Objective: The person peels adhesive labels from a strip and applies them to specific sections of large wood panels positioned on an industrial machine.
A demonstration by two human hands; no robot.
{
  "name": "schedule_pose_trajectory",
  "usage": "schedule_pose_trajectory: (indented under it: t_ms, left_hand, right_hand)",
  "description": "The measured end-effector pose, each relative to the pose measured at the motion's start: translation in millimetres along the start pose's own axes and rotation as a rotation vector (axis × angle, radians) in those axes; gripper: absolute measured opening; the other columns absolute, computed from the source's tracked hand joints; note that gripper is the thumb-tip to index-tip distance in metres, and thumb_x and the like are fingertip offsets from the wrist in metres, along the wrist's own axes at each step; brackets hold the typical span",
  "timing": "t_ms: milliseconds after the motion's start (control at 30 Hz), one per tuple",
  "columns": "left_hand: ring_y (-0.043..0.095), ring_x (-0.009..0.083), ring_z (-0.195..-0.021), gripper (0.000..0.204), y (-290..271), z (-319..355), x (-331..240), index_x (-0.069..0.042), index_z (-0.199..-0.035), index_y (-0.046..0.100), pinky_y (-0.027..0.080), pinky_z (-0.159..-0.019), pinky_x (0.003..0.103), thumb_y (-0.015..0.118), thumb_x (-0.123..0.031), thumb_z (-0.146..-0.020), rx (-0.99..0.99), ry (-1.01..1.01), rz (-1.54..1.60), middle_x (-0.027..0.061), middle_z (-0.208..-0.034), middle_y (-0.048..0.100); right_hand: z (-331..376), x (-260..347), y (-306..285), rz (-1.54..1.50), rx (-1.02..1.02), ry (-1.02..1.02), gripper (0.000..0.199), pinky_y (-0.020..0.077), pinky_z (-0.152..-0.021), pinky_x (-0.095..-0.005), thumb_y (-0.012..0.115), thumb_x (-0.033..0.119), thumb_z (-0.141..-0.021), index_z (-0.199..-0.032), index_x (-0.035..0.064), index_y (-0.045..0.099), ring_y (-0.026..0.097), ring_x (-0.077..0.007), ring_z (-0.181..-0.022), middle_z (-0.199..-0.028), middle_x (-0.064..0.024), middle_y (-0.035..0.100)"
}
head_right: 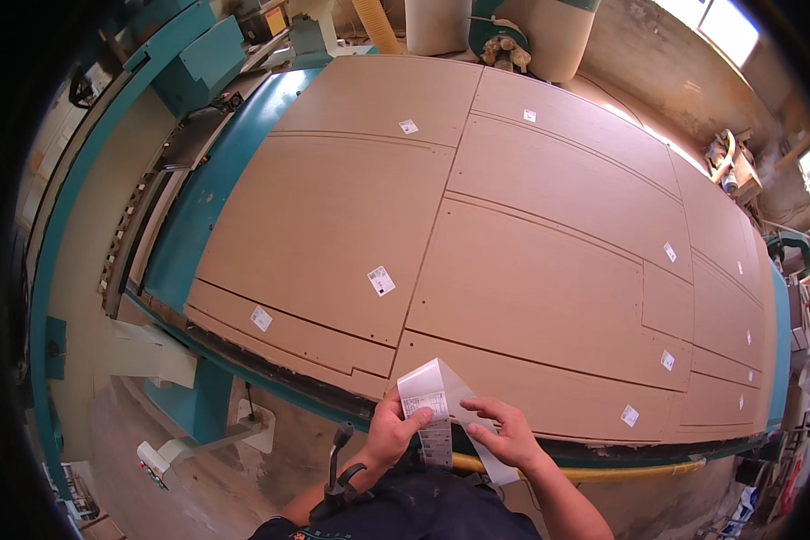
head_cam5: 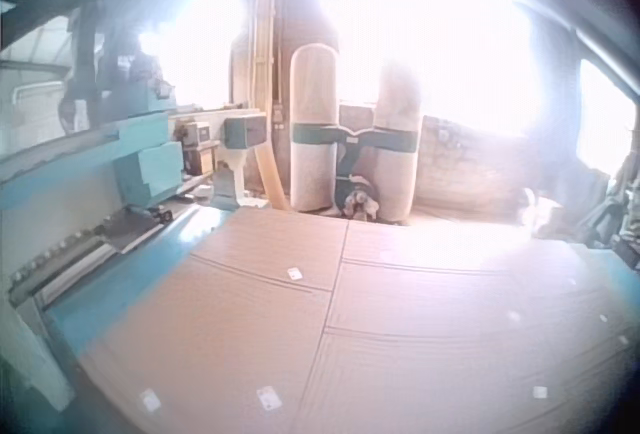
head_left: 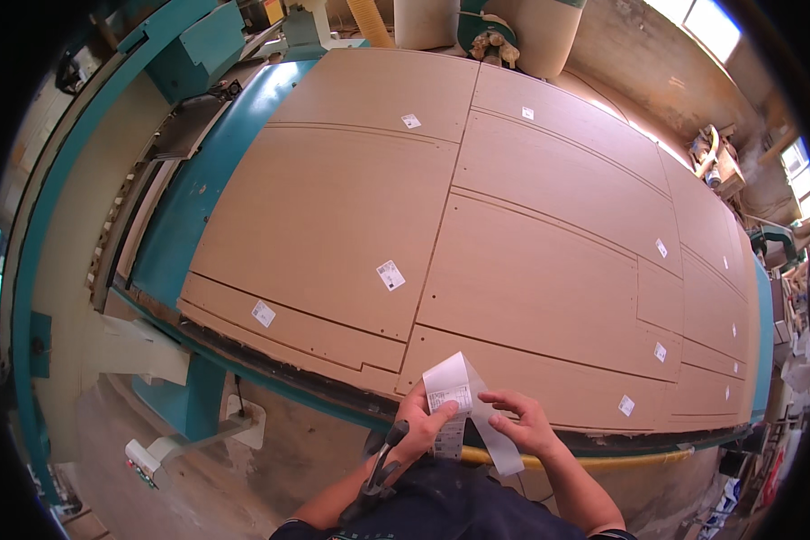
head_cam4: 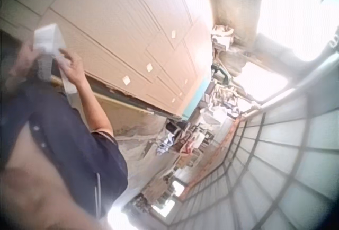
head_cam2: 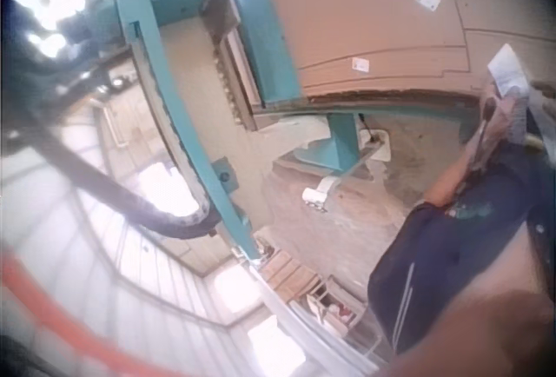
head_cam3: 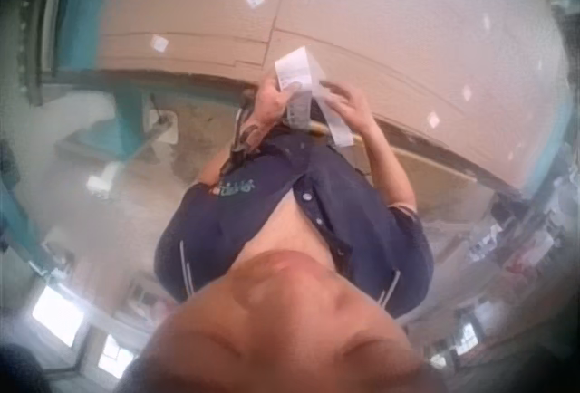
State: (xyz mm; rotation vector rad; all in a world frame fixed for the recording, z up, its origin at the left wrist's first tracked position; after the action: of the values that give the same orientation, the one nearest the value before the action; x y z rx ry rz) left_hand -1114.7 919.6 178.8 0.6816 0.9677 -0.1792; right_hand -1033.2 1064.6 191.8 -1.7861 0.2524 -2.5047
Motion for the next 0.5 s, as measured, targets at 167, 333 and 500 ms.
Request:
schedule_pose_trajectory:
  t_ms: [167,333,500]
  left_hand:
    - [0.054,0.0151,-0.103,0.045,32,66,17,-0.003,-0.126,0.040,0.044,-0.088,0.029,0.055,0.001,-0.084,0.080,0.092,-0.117,0.0072,-0.113,0.054]
    - [0.053,0.0158,-0.106,0.044,41,132,51,-0.001,-0.125,0.040,0.043,-0.089,0.029,0.057,-0.002,-0.084,0.082,0.084,-0.285,0.0077,-0.115,0.054]
    - [0.055,0.0158,-0.102,0.041,60,183,78,0.000,-0.123,0.043,0.044,-0.087,0.029,0.057,0.000,-0.084,0.186,0.135,-0.241,0.0082,-0.112,0.056]
  right_hand:
    - [48,8,41,-0.041,0.020,-0.222,0.033,0.0429,-0.086,-0.0312,0.067,0.015,-0.076,-0.105,0.0000,0.060,0.058,-0.0196,-0.095,-0.102,-0.0114,0.063]
    - [112,-5,50,-0.368,-0.030,-0.243,0.011,0.0462,-0.078,-0.0263,0.063,0.003,-0.079,-0.090,-0.0016,0.062,0.057,-0.0125,-0.086,-0.089,-0.0054,0.063]
    - [186,-23,59,-0.493,-0.212,-0.255,0.005,0.0457,-0.079,-0.0262,0.060,0.001,-0.081,-0.085,-0.0027,0.062,0.057,-0.0110,-0.085,-0.092,-0.0060,0.063]
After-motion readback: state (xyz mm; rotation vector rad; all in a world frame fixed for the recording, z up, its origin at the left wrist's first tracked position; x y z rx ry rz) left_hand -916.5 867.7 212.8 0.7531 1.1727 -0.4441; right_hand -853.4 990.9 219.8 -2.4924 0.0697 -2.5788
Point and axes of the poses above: each hand's wrist, its own z-axis away from the middle knuckle, its own y-axis out of the palm, x = y × z, the point moved 8 cm from there along -z, towards the middle knuckle
